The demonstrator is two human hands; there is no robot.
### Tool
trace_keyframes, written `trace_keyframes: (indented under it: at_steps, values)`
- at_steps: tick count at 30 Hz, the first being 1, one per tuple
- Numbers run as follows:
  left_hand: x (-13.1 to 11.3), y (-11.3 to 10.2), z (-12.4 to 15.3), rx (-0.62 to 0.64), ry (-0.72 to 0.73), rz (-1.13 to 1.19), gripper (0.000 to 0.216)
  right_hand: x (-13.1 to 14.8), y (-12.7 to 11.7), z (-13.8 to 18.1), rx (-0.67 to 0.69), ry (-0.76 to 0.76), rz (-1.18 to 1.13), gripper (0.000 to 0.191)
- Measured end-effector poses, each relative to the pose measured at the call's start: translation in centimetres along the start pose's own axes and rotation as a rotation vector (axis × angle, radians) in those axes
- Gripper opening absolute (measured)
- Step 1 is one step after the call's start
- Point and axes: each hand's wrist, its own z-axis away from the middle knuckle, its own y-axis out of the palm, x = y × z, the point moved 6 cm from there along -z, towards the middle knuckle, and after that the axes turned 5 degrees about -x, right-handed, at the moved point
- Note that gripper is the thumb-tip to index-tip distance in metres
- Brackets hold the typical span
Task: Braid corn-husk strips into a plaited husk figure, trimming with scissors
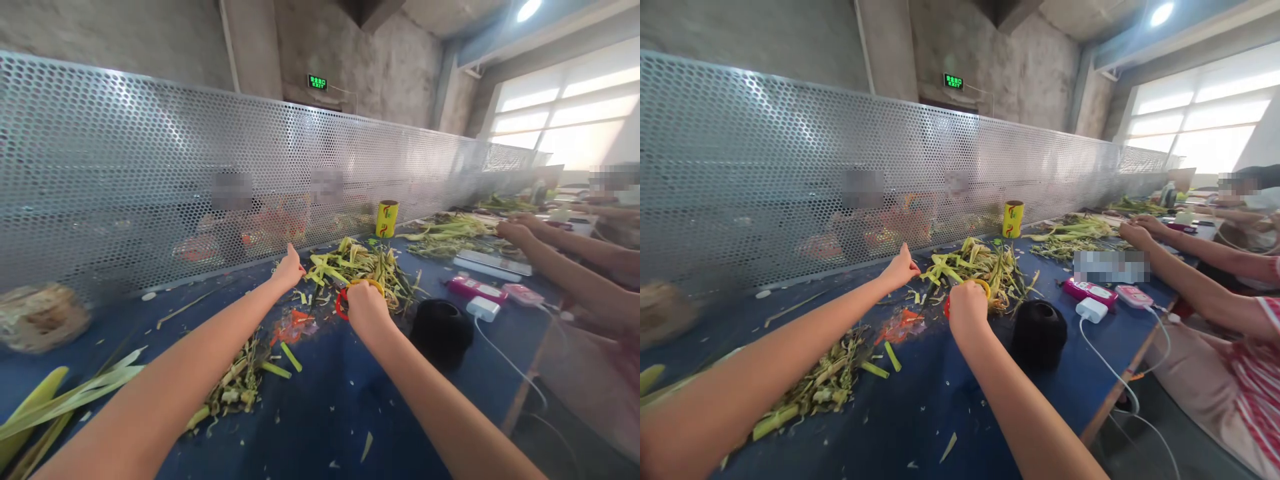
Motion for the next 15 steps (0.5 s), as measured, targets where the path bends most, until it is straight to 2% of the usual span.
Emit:
trace_keyframes:
  at_steps: [3, 7, 10, 12, 15]
  values:
    - [0.0, -0.2, 0.0, 0.015, -0.001, 0.013, 0.09, -0.1, 0.1, 0.1, -0.011, 0.002, 0.001, 0.027]
    - [-0.3, -0.1, -0.5, 0.016, 0.001, 0.037, 0.091, 0.8, -0.5, -0.1, -0.12, -0.061, -0.001, 0.027]
    - [-0.3, 0.2, -1.1, 0.005, -0.038, 0.087, 0.09, 1.5, -0.3, -0.8, -0.112, -0.07, 0.023, 0.027]
    - [-0.1, 0.5, -1.5, -0.003, -0.088, 0.139, 0.084, 1.6, 0.2, -1.3, -0.082, -0.072, 0.027, 0.026]
    - [0.9, 0.7, -2.2, -0.029, -0.176, 0.227, 0.064, 1.4, 0.5, -1.7, -0.079, -0.068, 0.009, 0.026]
